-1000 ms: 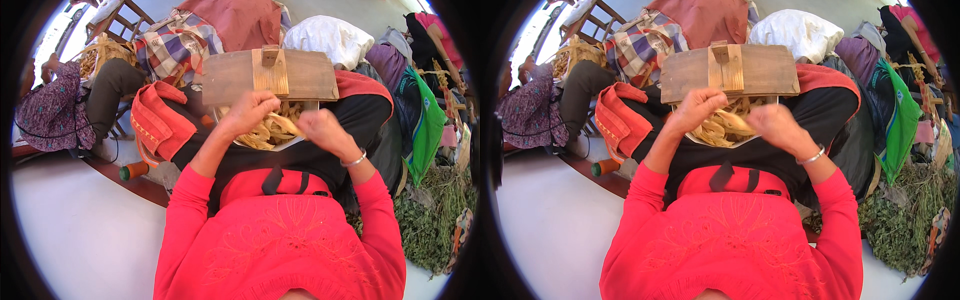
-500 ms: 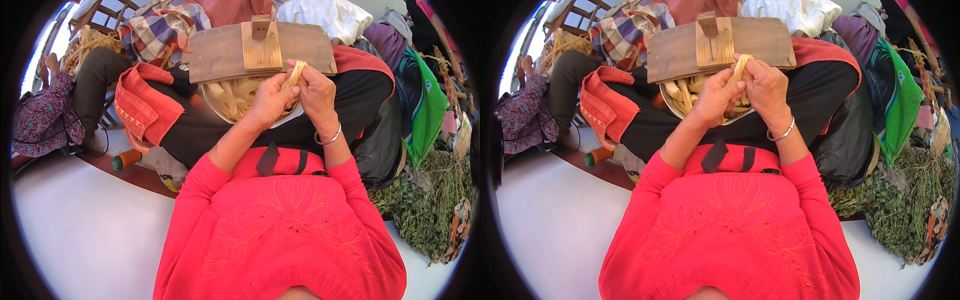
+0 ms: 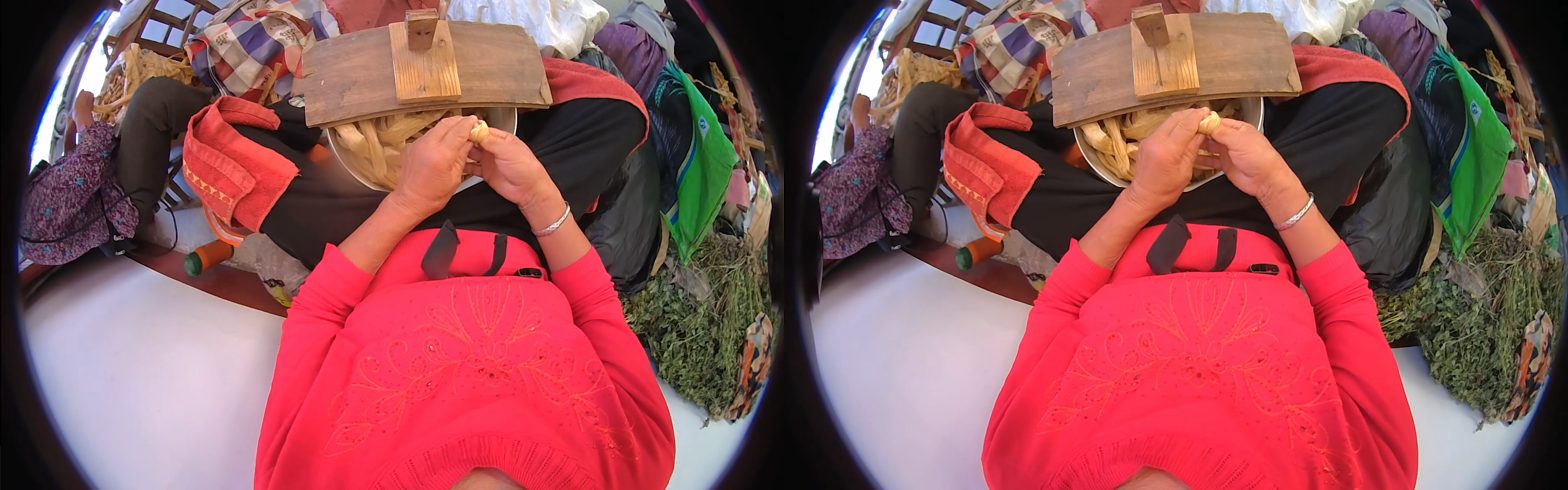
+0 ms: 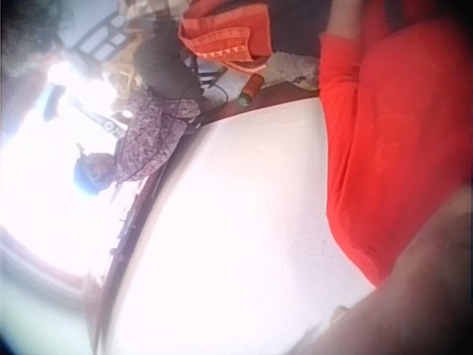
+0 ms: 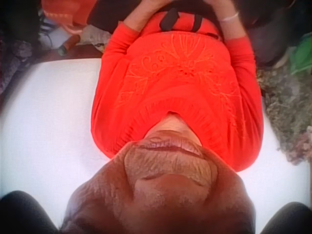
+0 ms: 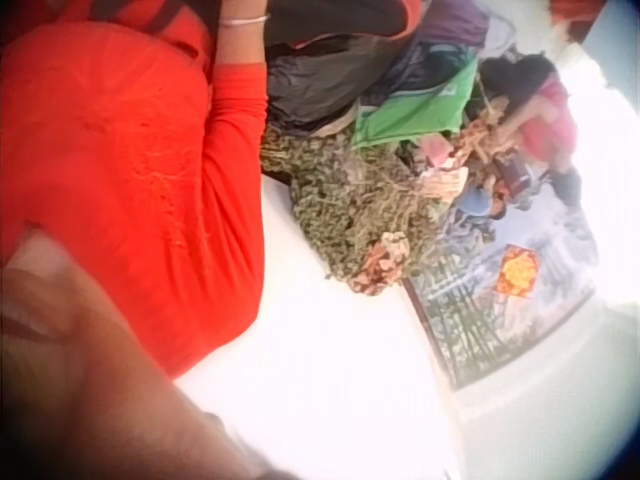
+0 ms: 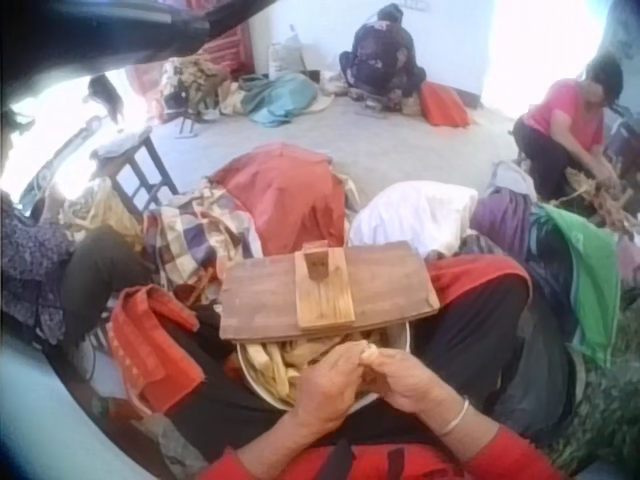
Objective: The person picks up flat strips of dough or husk from a metal bowl, places them one by one under a wooden pressing tool to flatten them, and then wraps or folds the strips by hand.
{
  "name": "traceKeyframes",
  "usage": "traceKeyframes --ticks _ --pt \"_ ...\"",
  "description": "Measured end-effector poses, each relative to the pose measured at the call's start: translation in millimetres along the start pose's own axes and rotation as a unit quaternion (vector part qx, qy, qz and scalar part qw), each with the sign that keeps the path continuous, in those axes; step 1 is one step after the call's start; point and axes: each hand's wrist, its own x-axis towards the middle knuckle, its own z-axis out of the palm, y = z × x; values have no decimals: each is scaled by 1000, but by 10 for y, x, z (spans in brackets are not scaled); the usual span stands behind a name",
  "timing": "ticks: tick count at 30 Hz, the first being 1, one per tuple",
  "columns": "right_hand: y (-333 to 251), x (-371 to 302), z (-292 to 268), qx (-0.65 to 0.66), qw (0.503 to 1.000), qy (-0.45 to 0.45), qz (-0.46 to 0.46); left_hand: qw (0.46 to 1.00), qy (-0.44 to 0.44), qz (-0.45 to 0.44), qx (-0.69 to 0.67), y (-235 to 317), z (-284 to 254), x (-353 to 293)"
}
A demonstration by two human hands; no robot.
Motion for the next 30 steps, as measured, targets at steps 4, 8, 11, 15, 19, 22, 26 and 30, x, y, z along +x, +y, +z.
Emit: traceKeyframes --ticks 4,8,11,15,19,22,26,30 --pt "112 101 -91 -5 997 -25 -72 995 -53 -78 -41 107 -89 117" --pt "60 116 -65 -357 878 84 -309 973 -130 -190 -8 93 -114 304" --pt "-80 69 53 -357 830 101 -416 939 -121 -305 -101 -22 -111 390" --pt "-208 67 99 -351 802 142 -462 858 -91 -389 -324 -36 -193 200" --pt "-161 101 -22 -274 879 29 -388 941 -112 -276 -158 -95 -402 -77" --pt "-343 -5 -84 -299 898 75 -314 989 -68 -55 119 -71 -550 -42" --pt "-604 4 4 -530 746 22 -402 971 -114 41 204 10 -509 108" --pt "-787 -82 192 -582 801 -60 -126 983 -95 55 149 10 -457 221"
